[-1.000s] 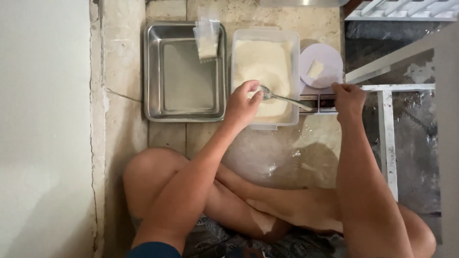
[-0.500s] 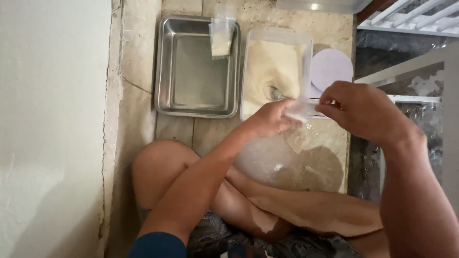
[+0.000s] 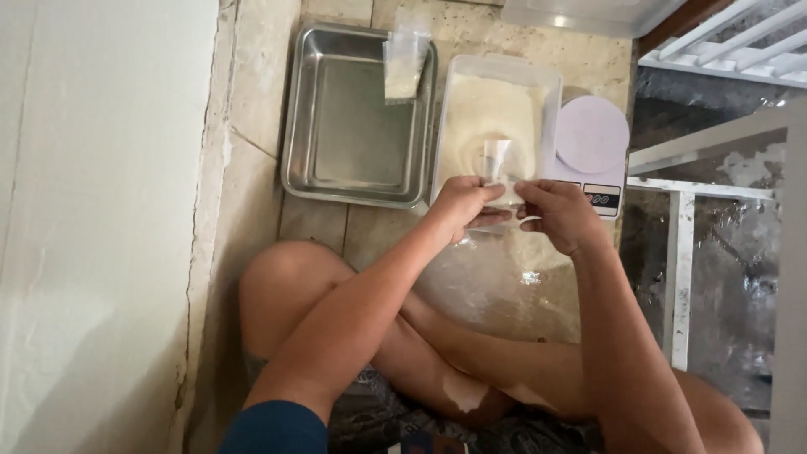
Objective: The person scoops a white powder from a plastic container using a spoon and transfers it into small plastic bags. Each filled bag is placed on a digital scale, then moved to a metal tray. The process is repeated multiple times.
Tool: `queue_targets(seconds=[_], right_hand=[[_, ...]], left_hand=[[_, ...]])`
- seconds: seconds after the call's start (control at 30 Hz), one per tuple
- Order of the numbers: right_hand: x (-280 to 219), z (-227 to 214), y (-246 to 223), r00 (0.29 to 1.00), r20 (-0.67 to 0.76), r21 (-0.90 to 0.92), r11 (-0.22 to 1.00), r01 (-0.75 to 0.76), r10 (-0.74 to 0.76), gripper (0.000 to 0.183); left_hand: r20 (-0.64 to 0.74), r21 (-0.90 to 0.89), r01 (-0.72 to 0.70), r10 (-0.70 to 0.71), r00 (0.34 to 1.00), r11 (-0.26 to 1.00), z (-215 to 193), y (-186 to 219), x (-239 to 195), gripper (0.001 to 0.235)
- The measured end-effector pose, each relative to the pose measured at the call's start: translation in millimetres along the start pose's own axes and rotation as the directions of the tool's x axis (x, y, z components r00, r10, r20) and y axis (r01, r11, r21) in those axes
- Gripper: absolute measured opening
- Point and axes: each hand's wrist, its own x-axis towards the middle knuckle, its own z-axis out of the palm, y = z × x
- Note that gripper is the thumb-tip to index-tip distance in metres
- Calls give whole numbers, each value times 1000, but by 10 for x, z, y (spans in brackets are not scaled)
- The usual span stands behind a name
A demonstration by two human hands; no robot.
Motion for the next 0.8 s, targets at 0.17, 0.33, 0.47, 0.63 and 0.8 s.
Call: queue_targets(seconds=[0.17,0.33,0.47,0.63,0.8], right_hand=[[75,15,125,1000,-7,28,999,-29,30,26],[127,5,206,999,-7,61,997,-49,49,23],[150,-9,232,998,-11,65,996,-69,70,22],[123,-1,197,997,-12,68,995,-77,78,20],[-24,72,64,998,-44,33,998,-45,47,27]], left_hand=[[-33,-21,64,-65,997,998,38,35,-152,72],[-39,-35,126,-127,991,991,29,21,-120,71],[-74,-95,128,-135,988,987,0,-39,-34,67],[-53,-68,128,-132,990,989,6,-42,-34,64],[-34,-22,135,-135,990,991,-5,-70,14,56]])
